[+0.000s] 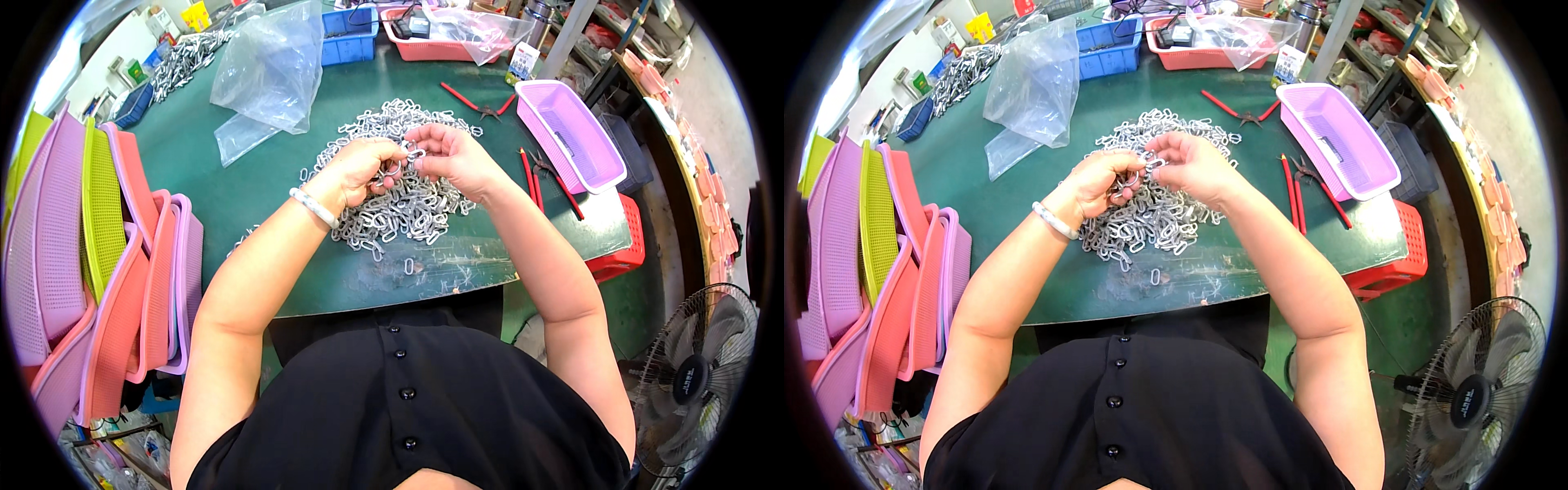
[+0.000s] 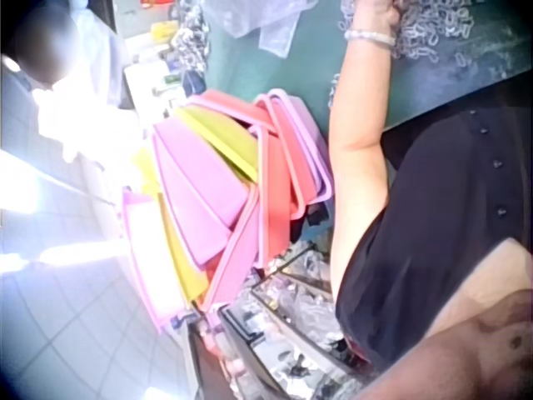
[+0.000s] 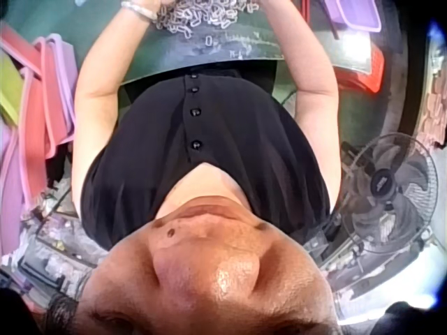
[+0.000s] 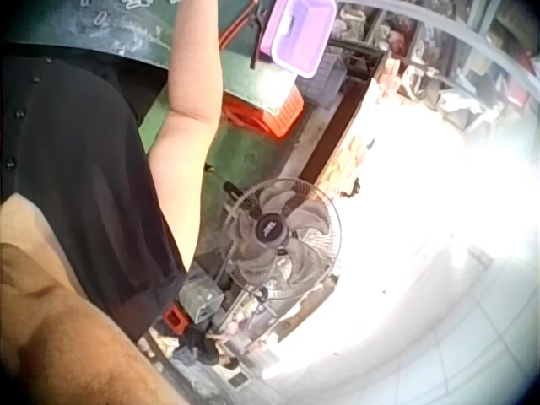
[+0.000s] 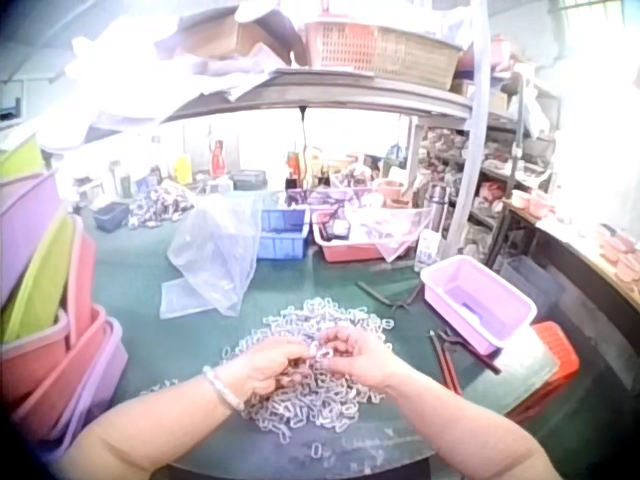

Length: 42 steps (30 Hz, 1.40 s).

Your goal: The person sorts a large pile of silver metal clips on a green table, separating them into smaller piles. They then transfer the sorted clips into a purple plastic basket.

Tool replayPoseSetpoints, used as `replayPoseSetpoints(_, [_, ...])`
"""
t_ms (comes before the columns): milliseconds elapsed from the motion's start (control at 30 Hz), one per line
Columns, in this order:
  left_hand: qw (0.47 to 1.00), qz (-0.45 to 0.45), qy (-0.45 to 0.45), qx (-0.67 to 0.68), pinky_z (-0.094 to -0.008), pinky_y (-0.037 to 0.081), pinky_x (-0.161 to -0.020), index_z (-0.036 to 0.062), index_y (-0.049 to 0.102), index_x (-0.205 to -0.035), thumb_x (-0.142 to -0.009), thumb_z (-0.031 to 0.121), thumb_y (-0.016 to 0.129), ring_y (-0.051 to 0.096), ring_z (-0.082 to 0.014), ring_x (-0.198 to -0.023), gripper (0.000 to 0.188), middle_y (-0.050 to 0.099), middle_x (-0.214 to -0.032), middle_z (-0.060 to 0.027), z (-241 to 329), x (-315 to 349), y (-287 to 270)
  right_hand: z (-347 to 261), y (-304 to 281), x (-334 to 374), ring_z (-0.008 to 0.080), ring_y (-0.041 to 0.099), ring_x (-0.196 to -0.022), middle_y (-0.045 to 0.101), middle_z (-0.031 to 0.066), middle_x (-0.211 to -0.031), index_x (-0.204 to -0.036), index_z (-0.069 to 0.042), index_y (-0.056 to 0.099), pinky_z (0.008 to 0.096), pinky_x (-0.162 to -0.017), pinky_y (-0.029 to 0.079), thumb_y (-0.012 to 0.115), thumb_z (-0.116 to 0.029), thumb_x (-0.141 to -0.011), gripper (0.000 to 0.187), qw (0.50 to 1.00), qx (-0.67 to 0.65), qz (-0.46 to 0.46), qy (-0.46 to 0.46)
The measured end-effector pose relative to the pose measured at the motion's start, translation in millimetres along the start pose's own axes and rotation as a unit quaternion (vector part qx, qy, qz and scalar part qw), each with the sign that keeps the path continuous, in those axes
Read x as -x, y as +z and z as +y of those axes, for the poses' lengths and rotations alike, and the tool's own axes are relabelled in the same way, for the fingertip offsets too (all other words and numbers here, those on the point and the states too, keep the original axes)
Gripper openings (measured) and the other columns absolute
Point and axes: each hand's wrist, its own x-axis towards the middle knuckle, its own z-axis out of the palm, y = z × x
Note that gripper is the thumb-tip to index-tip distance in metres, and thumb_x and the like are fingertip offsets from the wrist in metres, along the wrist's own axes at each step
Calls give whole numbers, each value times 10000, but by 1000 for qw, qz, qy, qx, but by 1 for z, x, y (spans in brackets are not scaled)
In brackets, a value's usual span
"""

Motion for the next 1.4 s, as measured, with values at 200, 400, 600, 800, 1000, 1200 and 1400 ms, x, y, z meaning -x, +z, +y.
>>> replayPoseSetpoints(200, [1000,9,-25,-2,-210,274,-342,57,537,-698,-751,163,562,445,-102,-438,122,510,-591,-45,2,3,-2,14,4,-5,43,498,-741,544,0,-842,-1060,-5,533,205,-632,427,560,30,-750,313,973,193,39,-117])
replayPoseSetpoints(400, [996,-17,-75,43,-223,259,-336,71,523,-674,-734,178,548,444,-117,-419,126,511,-574,-53,0,1,-5,11,11,0,153,547,-742,560,66,-857,-1018,-28,538,272,-649,451,536,29,-728,295,895,353,99,-255])
replayPoseSetpoints(600, [996,-32,-84,27,-213,262,-337,80,498,-638,-753,172,503,433,-108,-415,147,497,-550,-47,-1,1,-8,12,9,-1,242,576,-805,572,102,-880,-973,-32,539,338,-675,466,530,5,-729,247,851,411,87,-315])
replayPoseSetpoints(800, [995,7,-39,-93,-217,293,-338,62,507,-636,-723,140,529,453,-113,-415,119,504,-537,-61,6,9,0,4,7,2,189,574,-714,574,79,-791,-931,-23,547,315,-621,459,549,-4,-718,214,887,379,55,-260])
replayPoseSetpoints(1000, [998,5,-58,-27,-205,270,-315,67,506,-616,-721,138,522,439,-110,-397,128,501,-531,-64,6,6,-5,7,8,0,238,570,-714,571,99,-782,-905,-28,551,331,-630,454,559,-19,-735,170,849,428,71,-301])
replayPoseSetpoints(1200, [996,-23,-78,23,-215,267,-309,70,481,-590,-741,176,478,432,-128,-388,184,489,-522,-71,-1,-4,-15,18,9,-1,292,564,-776,571,122,-787,-850,-31,562,363,-680,451,577,-33,-747,105,846,413,102,-322])
replayPoseSetpoints(1400, [994,-20,-90,56,-240,274,-331,90,480,-587,-722,177,516,449,-143,-400,165,499,-509,-74,-2,-7,-14,19,18,2,299,560,-779,580,119,-795,-838,-26,571,371,-669,449,572,-24,-744,95,789,478,165,-349])
